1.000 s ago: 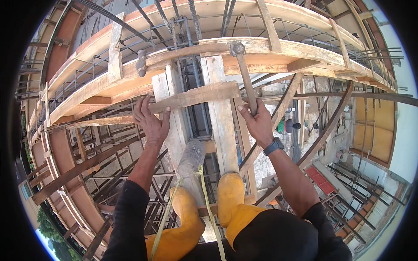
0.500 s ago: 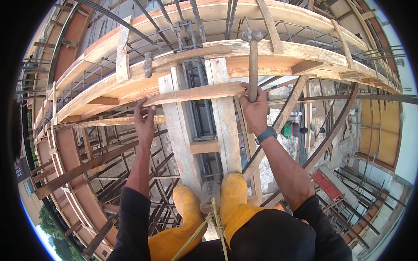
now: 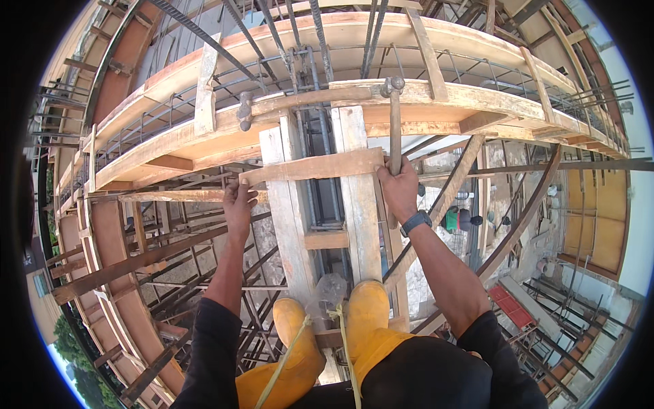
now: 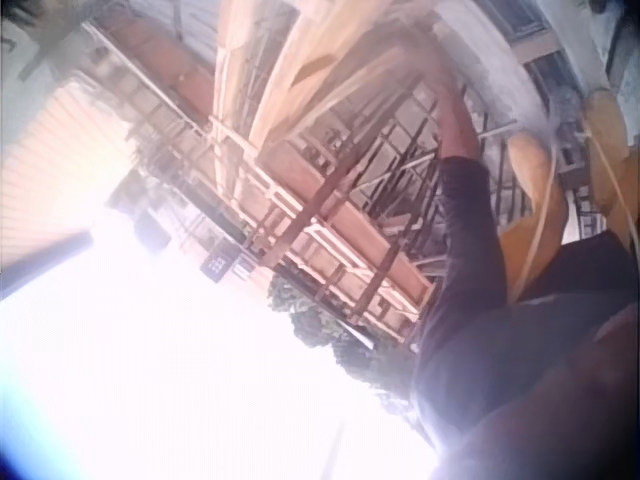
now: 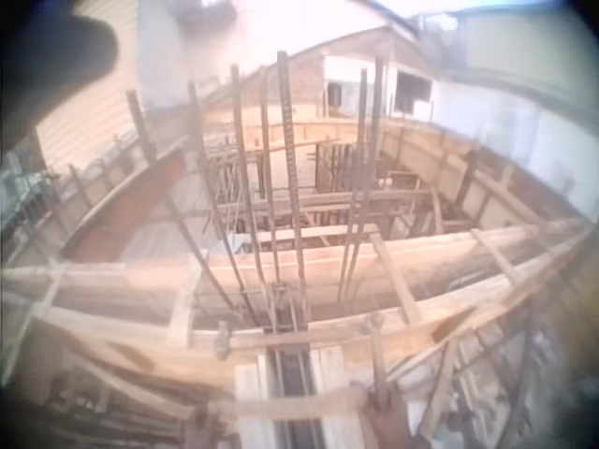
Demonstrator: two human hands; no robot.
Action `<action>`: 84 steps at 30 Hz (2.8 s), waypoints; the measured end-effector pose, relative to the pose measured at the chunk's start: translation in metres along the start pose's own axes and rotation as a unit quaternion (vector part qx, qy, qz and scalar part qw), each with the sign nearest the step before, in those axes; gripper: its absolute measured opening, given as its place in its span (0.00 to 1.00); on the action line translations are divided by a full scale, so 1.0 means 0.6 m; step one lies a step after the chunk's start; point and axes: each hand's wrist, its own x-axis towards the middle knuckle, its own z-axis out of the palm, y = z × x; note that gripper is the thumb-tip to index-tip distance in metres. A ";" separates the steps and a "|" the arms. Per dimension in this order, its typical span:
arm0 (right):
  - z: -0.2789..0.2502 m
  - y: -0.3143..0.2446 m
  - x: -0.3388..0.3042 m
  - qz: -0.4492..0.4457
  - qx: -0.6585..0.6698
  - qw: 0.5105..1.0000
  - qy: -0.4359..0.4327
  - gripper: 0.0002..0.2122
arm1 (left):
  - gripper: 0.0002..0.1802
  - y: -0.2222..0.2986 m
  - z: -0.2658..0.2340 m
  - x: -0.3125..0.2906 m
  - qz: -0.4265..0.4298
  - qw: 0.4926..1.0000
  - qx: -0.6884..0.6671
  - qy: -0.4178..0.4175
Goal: The person secures wooden planks to a concrete form structure by hand and using a hammer. They position small wooden cross-braces over rebar and metal beams, then hammer nails into the planks to fix them in place at several points along the framework.
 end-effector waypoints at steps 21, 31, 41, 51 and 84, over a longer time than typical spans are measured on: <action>-0.098 0.008 -0.096 0.063 -0.062 0.996 0.010 0.13 | 0.11 0.203 0.040 -0.368 0.293 0.514 0.546 -0.594; -0.082 0.035 -0.108 0.082 -0.061 0.994 -0.040 0.12 | 0.14 0.081 0.062 -0.419 0.298 0.538 0.640 -0.460; -0.062 0.025 -0.129 0.062 -0.097 0.990 -0.077 0.13 | 0.12 0.045 0.060 -0.423 0.331 0.554 0.624 -0.441; -0.075 0.041 -0.120 0.099 -0.081 0.990 -0.058 0.13 | 0.16 0.082 0.070 -0.420 0.174 0.550 0.615 -0.538; -0.107 -0.074 -0.187 0.096 -0.020 0.991 -0.093 0.18 | 0.07 0.063 0.338 -0.094 0.218 0.943 0.117 -0.221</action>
